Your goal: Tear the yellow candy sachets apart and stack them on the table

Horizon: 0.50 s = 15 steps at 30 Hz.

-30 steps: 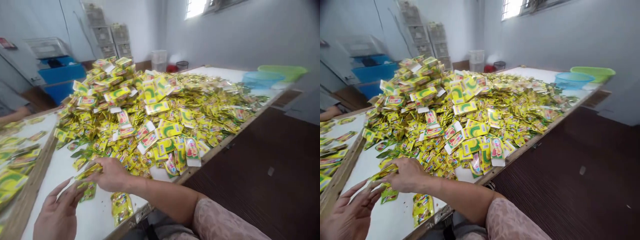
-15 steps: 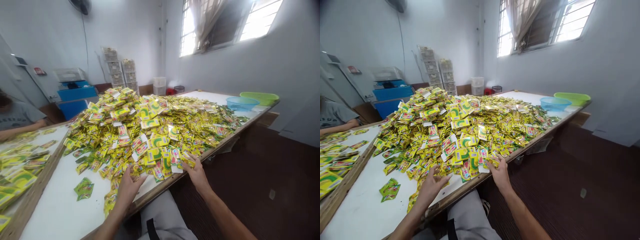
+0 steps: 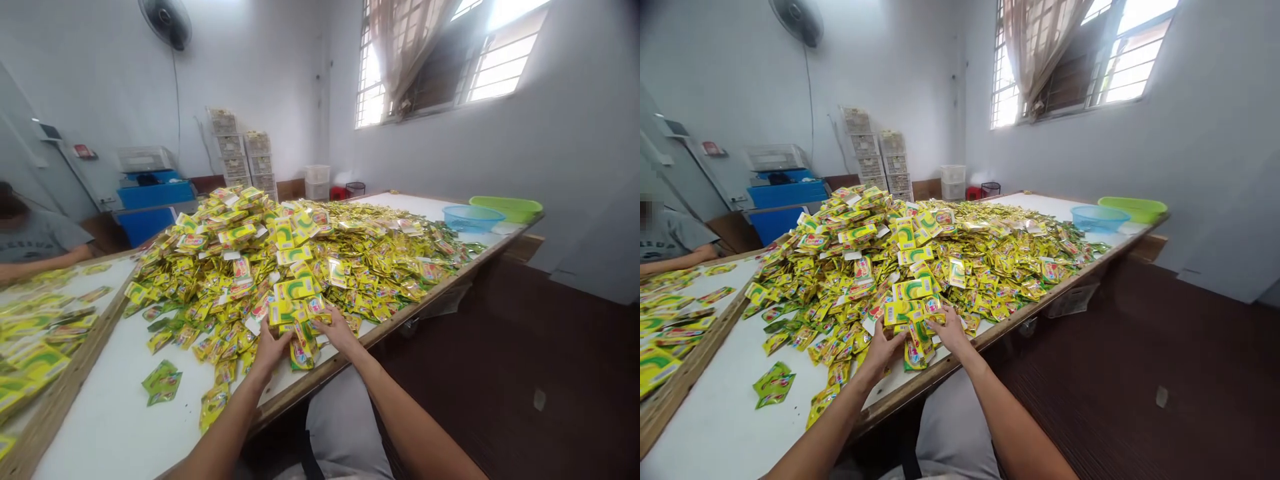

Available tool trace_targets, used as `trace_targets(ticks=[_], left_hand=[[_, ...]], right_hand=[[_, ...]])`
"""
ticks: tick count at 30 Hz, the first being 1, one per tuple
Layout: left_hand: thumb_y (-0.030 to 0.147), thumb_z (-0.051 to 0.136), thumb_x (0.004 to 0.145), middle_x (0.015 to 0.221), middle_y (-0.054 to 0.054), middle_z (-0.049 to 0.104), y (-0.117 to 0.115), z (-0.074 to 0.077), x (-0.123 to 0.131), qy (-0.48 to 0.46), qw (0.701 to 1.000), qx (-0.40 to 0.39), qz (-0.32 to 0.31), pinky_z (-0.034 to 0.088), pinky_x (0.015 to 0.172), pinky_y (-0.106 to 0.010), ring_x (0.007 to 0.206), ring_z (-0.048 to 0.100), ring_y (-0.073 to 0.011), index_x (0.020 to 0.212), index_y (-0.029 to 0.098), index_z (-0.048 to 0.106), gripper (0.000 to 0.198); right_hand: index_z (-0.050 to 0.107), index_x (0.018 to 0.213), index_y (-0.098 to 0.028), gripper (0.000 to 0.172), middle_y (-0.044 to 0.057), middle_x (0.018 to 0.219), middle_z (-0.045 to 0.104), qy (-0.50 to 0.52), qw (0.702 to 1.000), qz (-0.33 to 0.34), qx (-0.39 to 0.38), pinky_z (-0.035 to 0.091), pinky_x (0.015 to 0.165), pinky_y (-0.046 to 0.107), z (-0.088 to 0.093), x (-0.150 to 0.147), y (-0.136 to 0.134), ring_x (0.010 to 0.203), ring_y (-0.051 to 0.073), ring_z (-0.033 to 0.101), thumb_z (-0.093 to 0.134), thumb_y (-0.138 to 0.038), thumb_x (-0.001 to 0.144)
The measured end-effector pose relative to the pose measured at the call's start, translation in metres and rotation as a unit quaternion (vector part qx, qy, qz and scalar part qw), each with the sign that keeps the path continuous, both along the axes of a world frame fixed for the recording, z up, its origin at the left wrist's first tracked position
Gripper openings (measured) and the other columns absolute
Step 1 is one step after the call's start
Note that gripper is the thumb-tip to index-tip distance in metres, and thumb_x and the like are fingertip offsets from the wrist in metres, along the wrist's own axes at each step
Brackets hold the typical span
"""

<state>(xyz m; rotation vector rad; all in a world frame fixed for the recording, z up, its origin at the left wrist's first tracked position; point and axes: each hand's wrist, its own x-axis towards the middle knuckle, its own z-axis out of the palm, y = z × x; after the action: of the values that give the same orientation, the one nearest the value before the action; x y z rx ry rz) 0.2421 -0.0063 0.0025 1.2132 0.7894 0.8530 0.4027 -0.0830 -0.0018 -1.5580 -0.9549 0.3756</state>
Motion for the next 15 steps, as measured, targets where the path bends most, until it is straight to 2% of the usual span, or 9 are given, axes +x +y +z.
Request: trace_targets(ticks=[4, 10, 12, 15], left_hand=[[0.034, 0.079, 0.06, 0.107, -0.011, 0.066, 0.011, 0.014, -0.023, -0.019, 0.999, 0.003, 0.039, 0.053, 0.077, -0.038, 0.087, 0.067, -0.0219, 0.126, 0.027, 0.032, 0.081], [0.046, 0.071, 0.066, 0.093, -0.008, 0.068, 0.048, 0.042, -0.075, 0.015, 0.993, -0.023, 0.119, 0.052, 0.059, -0.028, 0.064, 0.066, -0.0162, 0.116, 0.023, 0.042, 0.062], [0.052, 0.066, 0.068, 0.09, -0.008, 0.067, 0.062, 0.048, -0.095, 0.035, 0.988, -0.039, 0.146, 0.05, 0.056, -0.027, 0.057, 0.064, -0.014, 0.109, 0.021, 0.049, 0.054], [0.054, 0.066, 0.064, 0.085, -0.007, 0.066, 0.076, 0.051, -0.127, 0.039, 0.978, -0.042, 0.201, 0.049, 0.06, -0.027, 0.058, 0.062, -0.0133, 0.093, 0.015, 0.058, 0.049]], right_hand=[[0.065, 0.085, -0.019, 0.026, 0.005, 0.094, 0.061, -0.015, 0.999, 0.036, 0.012, 0.048, 0.08, 0.035, 0.007, -0.024, 0.022, 0.087, 0.02, 0.058, 0.064, -0.04, 0.068], [0.065, 0.09, -0.019, 0.026, 0.006, 0.097, 0.06, -0.056, 0.994, 0.088, 0.02, 0.046, 0.085, 0.036, 0.038, -0.071, 0.078, 0.094, 0.021, 0.056, 0.06, -0.038, 0.072], [0.065, 0.091, -0.02, 0.027, 0.007, 0.099, 0.06, -0.07, 0.993, 0.097, 0.012, 0.045, 0.086, 0.038, 0.05, -0.083, 0.102, 0.095, 0.022, 0.056, 0.06, -0.037, 0.072], [0.066, 0.087, -0.018, 0.025, 0.011, 0.104, 0.058, -0.092, 0.991, 0.096, -0.005, 0.038, 0.093, 0.045, 0.062, -0.094, 0.128, 0.103, 0.028, 0.051, 0.063, -0.034, 0.068]])
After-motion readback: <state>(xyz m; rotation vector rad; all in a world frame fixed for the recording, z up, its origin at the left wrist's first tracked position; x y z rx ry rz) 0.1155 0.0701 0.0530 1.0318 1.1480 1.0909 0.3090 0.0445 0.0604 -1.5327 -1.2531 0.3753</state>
